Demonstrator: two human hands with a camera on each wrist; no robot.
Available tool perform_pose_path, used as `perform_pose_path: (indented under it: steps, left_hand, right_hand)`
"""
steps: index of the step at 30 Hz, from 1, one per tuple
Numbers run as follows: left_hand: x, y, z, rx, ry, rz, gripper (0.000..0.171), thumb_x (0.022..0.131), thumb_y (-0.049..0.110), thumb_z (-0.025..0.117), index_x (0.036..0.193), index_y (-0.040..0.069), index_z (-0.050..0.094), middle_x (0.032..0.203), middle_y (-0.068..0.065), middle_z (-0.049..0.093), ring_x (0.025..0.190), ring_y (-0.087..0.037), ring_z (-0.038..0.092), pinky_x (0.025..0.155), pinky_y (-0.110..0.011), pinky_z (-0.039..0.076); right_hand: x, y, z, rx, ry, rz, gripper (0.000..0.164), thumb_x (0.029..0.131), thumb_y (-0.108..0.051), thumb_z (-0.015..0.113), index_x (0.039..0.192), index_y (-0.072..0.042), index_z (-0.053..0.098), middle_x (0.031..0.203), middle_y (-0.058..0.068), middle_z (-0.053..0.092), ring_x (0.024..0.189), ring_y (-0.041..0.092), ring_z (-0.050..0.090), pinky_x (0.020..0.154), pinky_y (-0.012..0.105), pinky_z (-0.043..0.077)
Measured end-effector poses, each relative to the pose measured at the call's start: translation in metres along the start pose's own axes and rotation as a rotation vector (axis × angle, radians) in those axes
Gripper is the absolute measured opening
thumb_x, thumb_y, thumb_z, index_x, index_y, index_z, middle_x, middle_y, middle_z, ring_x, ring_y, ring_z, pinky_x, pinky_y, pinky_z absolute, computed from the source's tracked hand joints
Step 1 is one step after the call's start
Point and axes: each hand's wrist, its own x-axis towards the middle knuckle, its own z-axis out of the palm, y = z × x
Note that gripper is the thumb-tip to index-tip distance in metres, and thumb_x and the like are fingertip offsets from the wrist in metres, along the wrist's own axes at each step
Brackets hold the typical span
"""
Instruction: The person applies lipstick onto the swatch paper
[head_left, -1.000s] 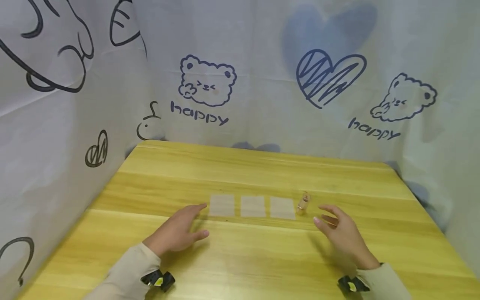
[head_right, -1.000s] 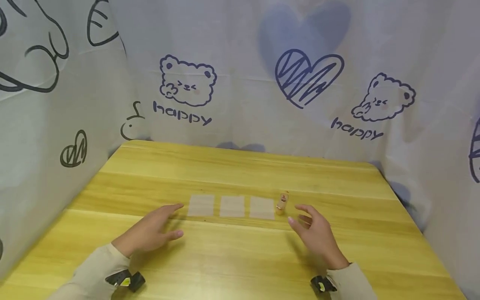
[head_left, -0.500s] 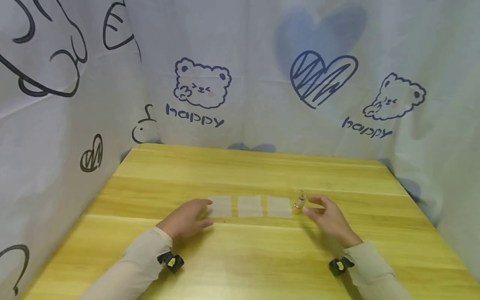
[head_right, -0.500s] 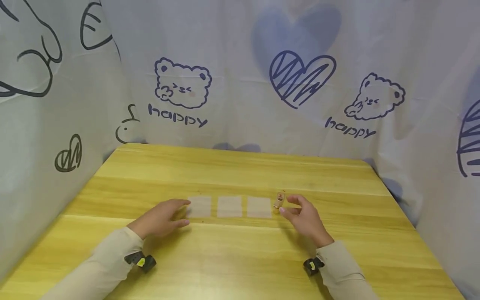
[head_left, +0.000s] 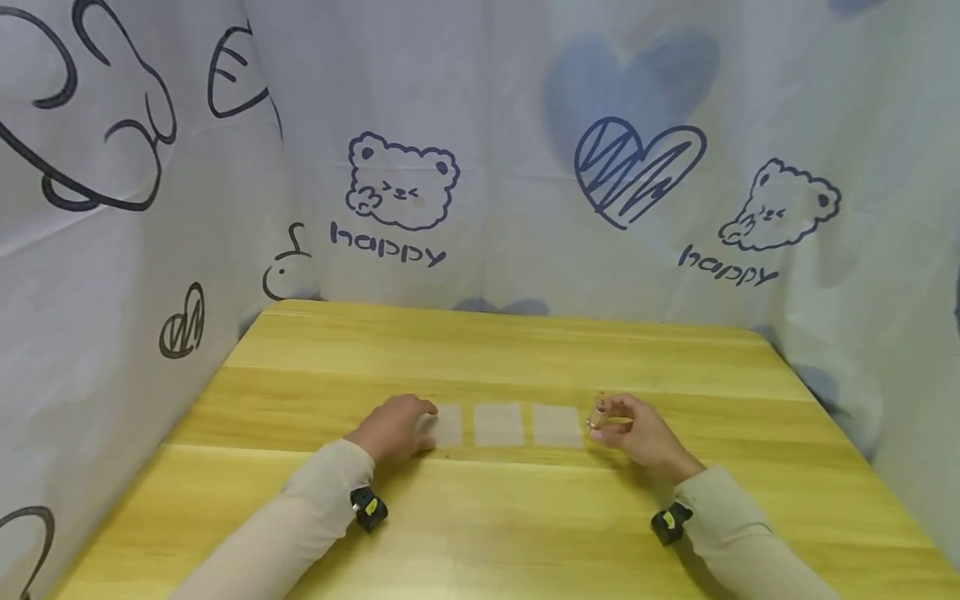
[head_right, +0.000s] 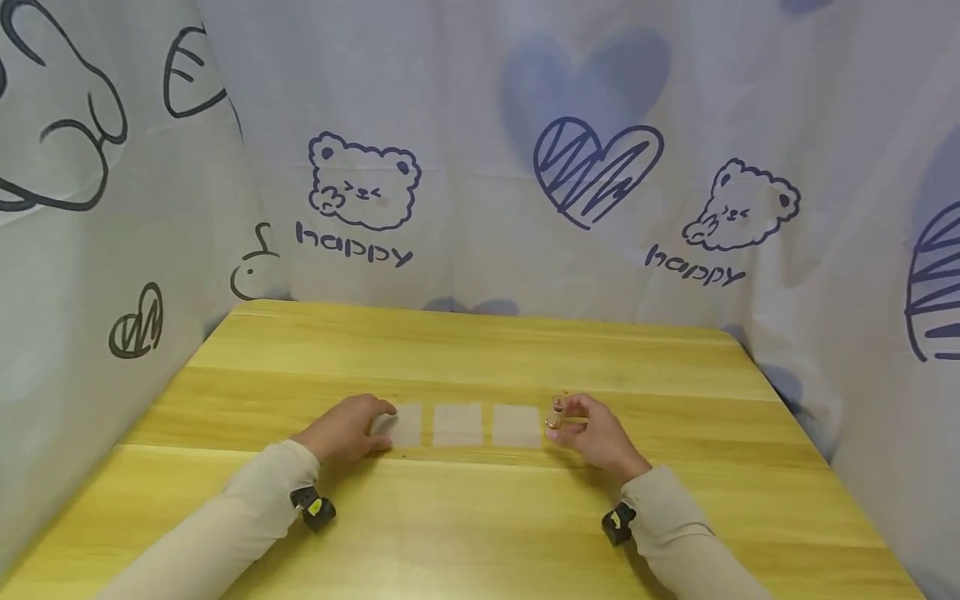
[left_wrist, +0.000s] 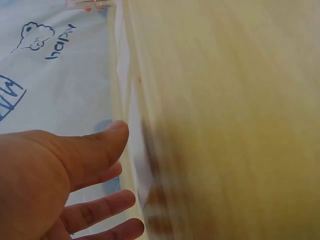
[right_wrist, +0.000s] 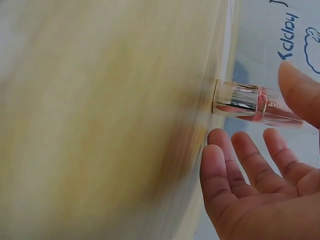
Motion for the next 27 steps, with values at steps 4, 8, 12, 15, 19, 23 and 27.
perform_pose_path:
  steps: [4, 8, 12, 15, 19, 23, 27]
  left_hand:
    - [0.0037, 0.0004, -0.0004, 0.033, -0.015, 0.003, 0.037, 0.087, 0.020, 0.075, 0.119, 0.005, 0.066, 0.119, -0.013, 0.063, 0.115, -0.035, 0.055, 0.098, -0.048, 0.043]
    - [0.0066, 0.0020, -0.0037, 0.049, -0.013, 0.005, 0.034, 0.086, 0.019, 0.076, 0.117, 0.006, 0.068, 0.118, -0.013, 0.064, 0.114, -0.035, 0.056, 0.097, -0.049, 0.044]
    - [0.0066, 0.0027, -0.0053, 0.061, -0.018, 0.005, 0.032, 0.085, 0.018, 0.077, 0.114, 0.007, 0.070, 0.116, -0.012, 0.065, 0.112, -0.035, 0.057, 0.095, -0.049, 0.045]
    - [0.0066, 0.0033, -0.0051, 0.079, -0.024, 0.010, 0.031, 0.085, 0.018, 0.077, 0.114, 0.007, 0.071, 0.116, -0.011, 0.065, 0.112, -0.034, 0.057, 0.095, -0.049, 0.046]
    - [0.0074, 0.0046, -0.0040, 0.090, -0.030, 0.012, 0.031, 0.086, 0.019, 0.076, 0.114, 0.008, 0.071, 0.116, -0.011, 0.065, 0.112, -0.034, 0.056, 0.095, -0.049, 0.045]
    - [0.0079, 0.0054, -0.0026, 0.086, -0.033, 0.005, 0.031, 0.086, 0.018, 0.076, 0.114, 0.008, 0.071, 0.116, -0.011, 0.065, 0.111, -0.035, 0.056, 0.094, -0.049, 0.045]
    - [0.0076, 0.0053, -0.0026, 0.082, -0.044, -0.006, 0.032, 0.086, 0.019, 0.076, 0.115, 0.008, 0.070, 0.117, -0.011, 0.064, 0.112, -0.034, 0.056, 0.094, -0.049, 0.046]
  right_hand:
    - [0.0027, -0.0035, 0.0022, -0.013, -0.003, 0.003, 0.040, 0.086, -0.010, 0.074, 0.119, 0.003, 0.054, 0.123, 0.018, 0.056, 0.110, 0.034, 0.057, 0.091, 0.043, 0.049]
    - [0.0062, -0.0056, 0.0024, -0.037, -0.019, -0.014, 0.031, 0.087, -0.008, 0.074, 0.111, 0.002, 0.057, 0.116, 0.016, 0.059, 0.108, 0.032, 0.056, 0.087, 0.042, 0.050]
    - [0.0091, -0.0044, 0.0035, -0.064, -0.054, -0.067, 0.017, 0.087, -0.004, 0.072, 0.094, -0.001, 0.057, 0.102, 0.010, 0.060, 0.099, 0.027, 0.059, 0.082, 0.037, 0.050]
    - [0.0094, -0.0038, 0.0040, -0.055, -0.067, -0.082, 0.019, 0.087, 0.000, 0.071, 0.087, -0.002, 0.053, 0.097, 0.009, 0.057, 0.095, 0.025, 0.057, 0.080, 0.036, 0.050]
    - [0.0088, -0.0041, 0.0039, -0.059, -0.065, -0.071, 0.021, 0.088, 0.002, 0.068, 0.084, -0.002, 0.048, 0.097, 0.009, 0.053, 0.095, 0.025, 0.056, 0.079, 0.035, 0.049]
    - [0.0092, -0.0052, 0.0039, -0.109, -0.049, -0.099, 0.017, 0.089, 0.002, 0.067, 0.083, -0.002, 0.052, 0.096, 0.008, 0.056, 0.092, 0.024, 0.055, 0.082, 0.038, 0.048]
    - [0.0103, -0.0070, 0.0026, -0.101, -0.068, -0.115, 0.014, 0.089, 0.002, 0.067, 0.083, -0.001, 0.055, 0.091, 0.008, 0.056, 0.088, 0.023, 0.054, 0.081, 0.039, 0.048]
